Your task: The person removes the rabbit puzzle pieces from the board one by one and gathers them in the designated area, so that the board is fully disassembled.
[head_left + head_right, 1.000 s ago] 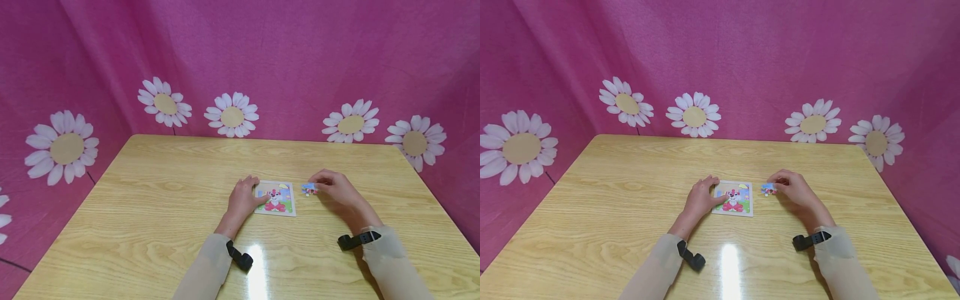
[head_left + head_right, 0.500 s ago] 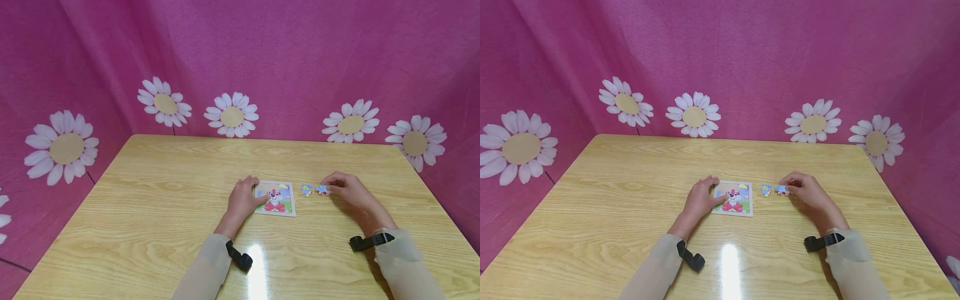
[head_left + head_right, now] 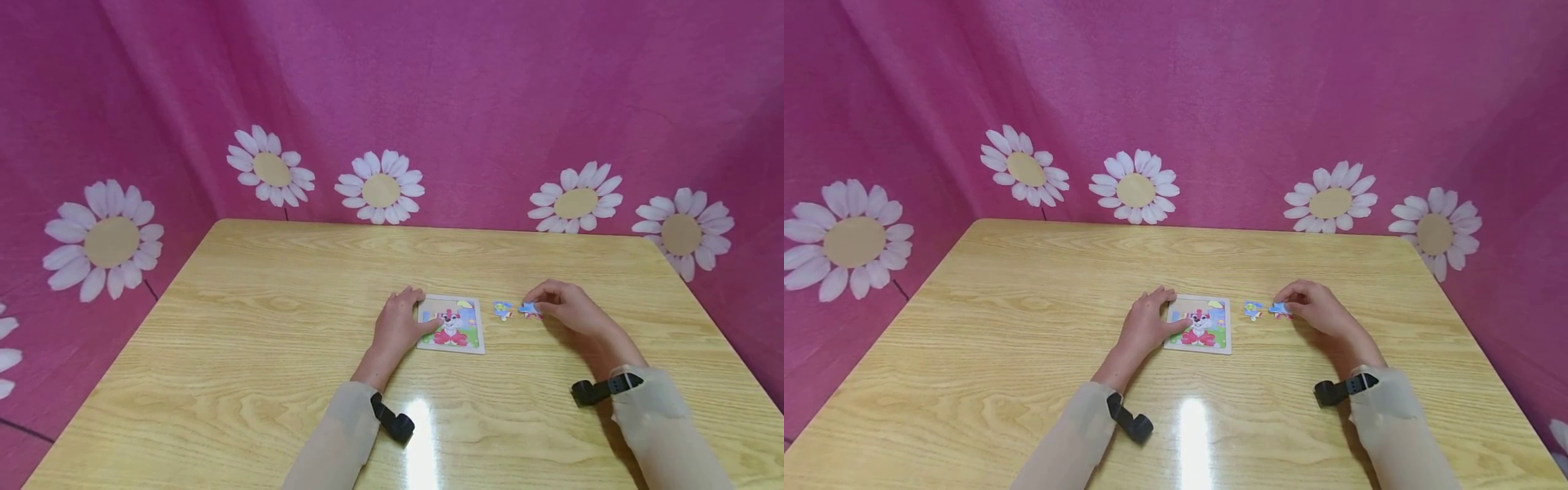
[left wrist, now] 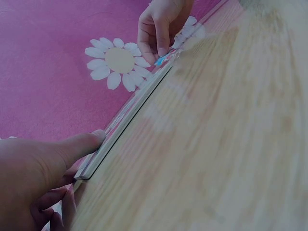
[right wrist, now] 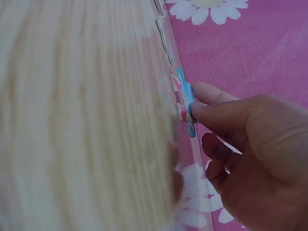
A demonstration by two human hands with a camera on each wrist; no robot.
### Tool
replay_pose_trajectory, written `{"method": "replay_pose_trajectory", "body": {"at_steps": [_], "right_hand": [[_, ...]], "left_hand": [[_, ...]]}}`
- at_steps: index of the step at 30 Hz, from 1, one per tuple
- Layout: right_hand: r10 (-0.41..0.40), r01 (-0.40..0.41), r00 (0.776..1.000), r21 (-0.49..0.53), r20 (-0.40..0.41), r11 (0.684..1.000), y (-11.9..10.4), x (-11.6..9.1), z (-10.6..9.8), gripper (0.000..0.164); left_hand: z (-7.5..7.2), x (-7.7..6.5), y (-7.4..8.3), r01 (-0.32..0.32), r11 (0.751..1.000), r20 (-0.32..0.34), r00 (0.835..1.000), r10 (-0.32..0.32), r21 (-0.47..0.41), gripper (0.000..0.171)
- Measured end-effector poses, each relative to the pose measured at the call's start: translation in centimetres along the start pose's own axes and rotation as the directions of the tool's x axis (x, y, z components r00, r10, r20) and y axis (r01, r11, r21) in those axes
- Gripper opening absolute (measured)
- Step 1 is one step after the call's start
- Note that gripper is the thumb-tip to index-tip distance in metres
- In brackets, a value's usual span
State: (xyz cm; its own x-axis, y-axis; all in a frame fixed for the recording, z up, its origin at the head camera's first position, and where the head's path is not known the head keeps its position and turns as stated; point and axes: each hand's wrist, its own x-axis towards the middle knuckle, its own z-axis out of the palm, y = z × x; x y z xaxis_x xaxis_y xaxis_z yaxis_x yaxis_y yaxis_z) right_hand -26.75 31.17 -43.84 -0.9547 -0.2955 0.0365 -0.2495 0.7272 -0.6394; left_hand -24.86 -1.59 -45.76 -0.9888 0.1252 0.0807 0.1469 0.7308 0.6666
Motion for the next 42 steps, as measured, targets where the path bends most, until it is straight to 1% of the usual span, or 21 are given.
{"method": "replay_pose_trajectory", "body": {"at_steps": [9,13,16,20,23,28,33,37,42], "right_hand": [[-0.013,0.013,1.0,-0.005,0.021,1.0,0.4,0.1,-0.1,0.016],[-0.031,0.031,1.0,0.015,-0.002,0.999,0.4,0.1,-0.1,0.019],[-0.052,0.053,0.999,0.052,-0.009,0.997,-0.1,0.3,0.1,0.02],[-0.094,0.091,0.995,0.098,0.027,0.991,-1.1,0.9,1.0,0.019],[-0.127,0.122,0.991,0.096,0.048,0.988,-2.0,1.5,1.8,0.018],[-0.174,0.168,0.983,0.091,0.056,0.982,-3.3,2.4,3.1,0.017],[-0.179,0.168,0.978,0.104,0.107,0.98,-4.3,3.3,4.0,0.017],[-0.187,0.17,0.969,0.113,0.164,0.979,-4.9,3.9,4.8,0.017],[-0.206,0.185,0.955,0.115,0.213,0.976,-5.8,4.5,5.5,0.016]], "left_hand": [[0.1,0.1,0.0,-0.012,1.0,-0.004,1.0,0.012,0.007,0.059],[0.1,0.2,0.0,-0.013,1.0,-0.002,1.0,0.013,0.013,0.06],[0.1,0.2,0.0,-0.008,1.0,0.0,1.0,0.008,0.017,0.06],[0.0,0.1,0.1,-0.003,1.0,0.004,1.0,0.002,0.028,0.06],[0.1,0.1,0.1,0.001,1.0,0.007,1.0,-0.001,0.025,0.06],[0.2,0.1,0.1,0.002,1.0,0.007,1.0,-0.003,0.025,0.06],[0.1,0.1,0.1,0.003,0.999,0.007,1.0,-0.003,0.035,0.06],[0.0,0.0,0.1,0.0,0.999,0.002,1.0,0.0,0.039,0.061],[0.1,0.1,0.0,-0.004,0.999,-0.001,1.0,0.004,0.049,0.061]]}}
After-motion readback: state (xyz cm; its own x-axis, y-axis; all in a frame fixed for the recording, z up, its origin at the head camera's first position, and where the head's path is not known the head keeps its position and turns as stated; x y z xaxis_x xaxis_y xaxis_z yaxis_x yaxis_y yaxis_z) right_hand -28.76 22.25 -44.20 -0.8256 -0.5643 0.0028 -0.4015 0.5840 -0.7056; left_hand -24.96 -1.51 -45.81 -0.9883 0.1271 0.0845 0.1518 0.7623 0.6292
